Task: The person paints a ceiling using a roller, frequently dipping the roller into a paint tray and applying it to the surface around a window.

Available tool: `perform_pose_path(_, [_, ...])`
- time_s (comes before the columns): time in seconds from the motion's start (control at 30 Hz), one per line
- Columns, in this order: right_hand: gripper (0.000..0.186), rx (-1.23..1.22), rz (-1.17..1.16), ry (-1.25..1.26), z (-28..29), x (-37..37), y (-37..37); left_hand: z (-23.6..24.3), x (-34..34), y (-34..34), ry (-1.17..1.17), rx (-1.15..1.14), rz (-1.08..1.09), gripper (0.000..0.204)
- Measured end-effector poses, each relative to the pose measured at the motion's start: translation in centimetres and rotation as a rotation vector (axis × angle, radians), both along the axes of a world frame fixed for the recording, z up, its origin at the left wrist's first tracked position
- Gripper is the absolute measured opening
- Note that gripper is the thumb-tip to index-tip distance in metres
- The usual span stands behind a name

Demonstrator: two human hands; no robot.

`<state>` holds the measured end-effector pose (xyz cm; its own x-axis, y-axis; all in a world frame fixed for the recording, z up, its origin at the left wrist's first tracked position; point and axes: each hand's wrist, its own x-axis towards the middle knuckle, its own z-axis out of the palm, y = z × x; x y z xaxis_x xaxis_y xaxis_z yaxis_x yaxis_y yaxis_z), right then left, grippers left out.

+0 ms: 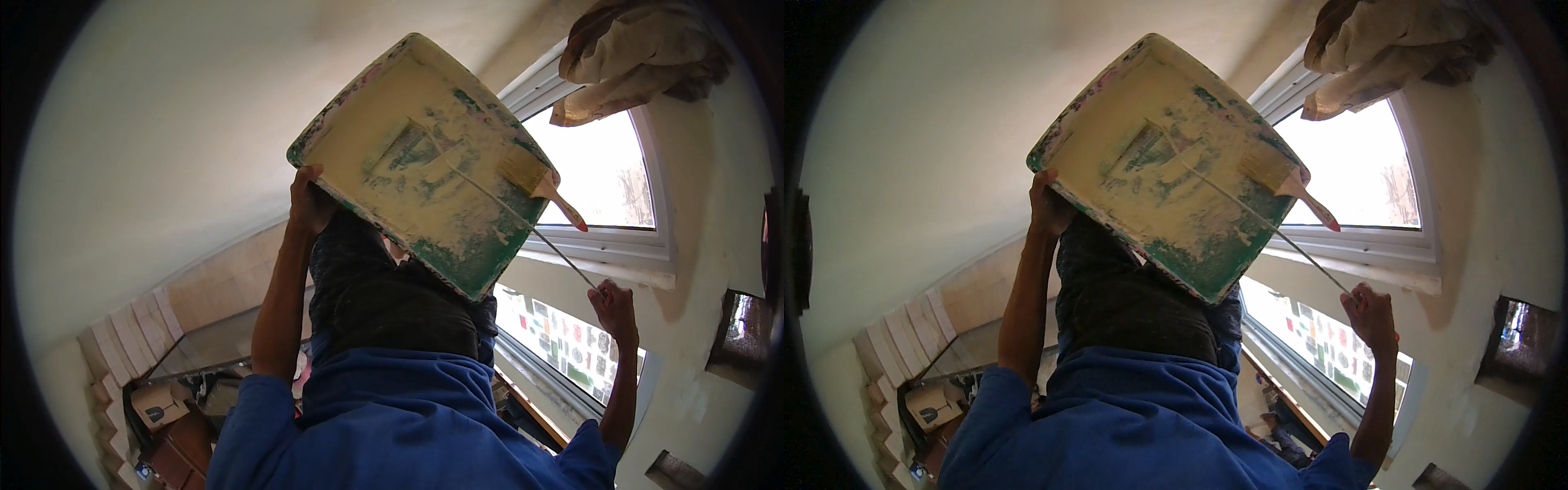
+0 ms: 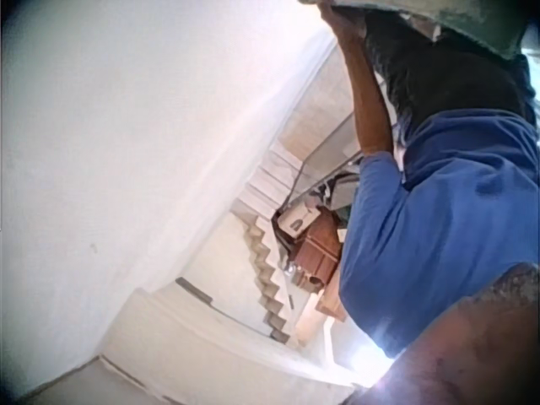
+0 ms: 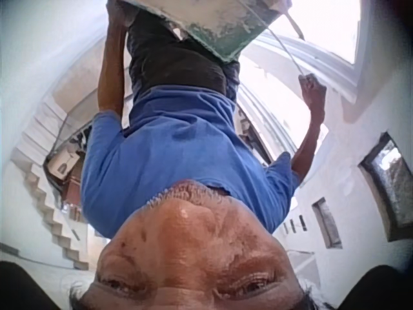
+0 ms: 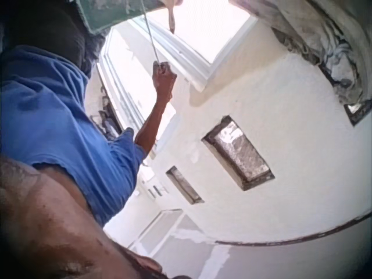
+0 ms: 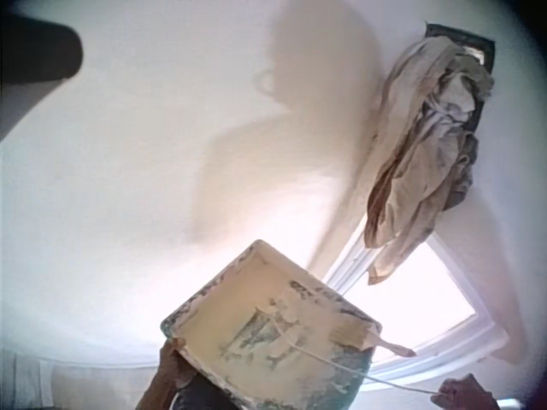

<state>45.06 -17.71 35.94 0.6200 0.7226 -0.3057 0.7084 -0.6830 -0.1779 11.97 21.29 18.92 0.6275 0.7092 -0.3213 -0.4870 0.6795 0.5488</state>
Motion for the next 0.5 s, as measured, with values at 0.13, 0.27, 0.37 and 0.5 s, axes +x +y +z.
perform_pose_path(0.13, [0.022,0.004,0.02,-0.052,-0.3,1.0,-1.6,0.4,0.3,-0.2,0.044,0.037,0.024,0.062])
perform_pose_path(0.27, [0.019,-0.048,-0.055,-0.099,0.8,1.5,-4.6,-0.2,0.1,0.0,-0.003,0.018,0.004,0.063])
perform_pose_path(0.37, [0.018,-0.037,-0.113,-0.111,1.3,1.3,-7.5,-0.5,0.1,0.3,-0.012,0.023,-0.001,0.063])
perform_pose_path(0.5, [0.018,-0.036,-0.161,-0.107,1.5,0.3,-8.9,-0.4,0.2,0.4,0.009,0.029,0.012,0.064])
